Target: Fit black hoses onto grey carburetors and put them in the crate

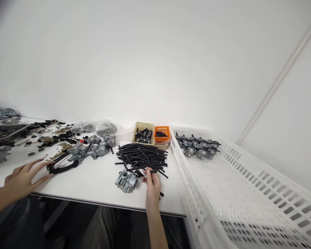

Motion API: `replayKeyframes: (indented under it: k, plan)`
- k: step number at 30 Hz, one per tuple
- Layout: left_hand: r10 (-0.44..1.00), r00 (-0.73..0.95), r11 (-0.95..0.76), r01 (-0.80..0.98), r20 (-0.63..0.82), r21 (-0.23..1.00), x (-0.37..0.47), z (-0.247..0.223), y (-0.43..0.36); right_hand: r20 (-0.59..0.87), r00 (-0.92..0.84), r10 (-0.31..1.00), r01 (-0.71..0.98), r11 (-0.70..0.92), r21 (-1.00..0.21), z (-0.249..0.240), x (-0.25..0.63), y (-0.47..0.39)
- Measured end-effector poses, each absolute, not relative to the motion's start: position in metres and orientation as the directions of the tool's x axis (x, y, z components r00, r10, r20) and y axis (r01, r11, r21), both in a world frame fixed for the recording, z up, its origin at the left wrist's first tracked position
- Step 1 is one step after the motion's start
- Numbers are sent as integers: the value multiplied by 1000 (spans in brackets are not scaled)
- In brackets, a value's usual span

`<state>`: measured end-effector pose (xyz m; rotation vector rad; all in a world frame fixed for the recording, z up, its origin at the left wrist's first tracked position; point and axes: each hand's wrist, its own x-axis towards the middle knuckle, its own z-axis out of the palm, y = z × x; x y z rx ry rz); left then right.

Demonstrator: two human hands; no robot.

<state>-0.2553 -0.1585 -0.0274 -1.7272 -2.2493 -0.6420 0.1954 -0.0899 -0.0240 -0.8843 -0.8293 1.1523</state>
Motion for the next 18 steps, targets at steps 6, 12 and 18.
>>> replayKeyframes:
  k: [6,12,18]
  plan:
    - [918,-79,47,995,389,90,-251,-12,-152,72,185,980,-418,145,-897,-23,196,-91]
    - [867,-343,-11,711,361,703,-171,7,-150,69,182,981,-408,139,-902,-23,196,-91]
    - [851,-498,-25,-355,-166,935,-74,49,-146,59,194,979,-401,134,-906,-24,196,-91]
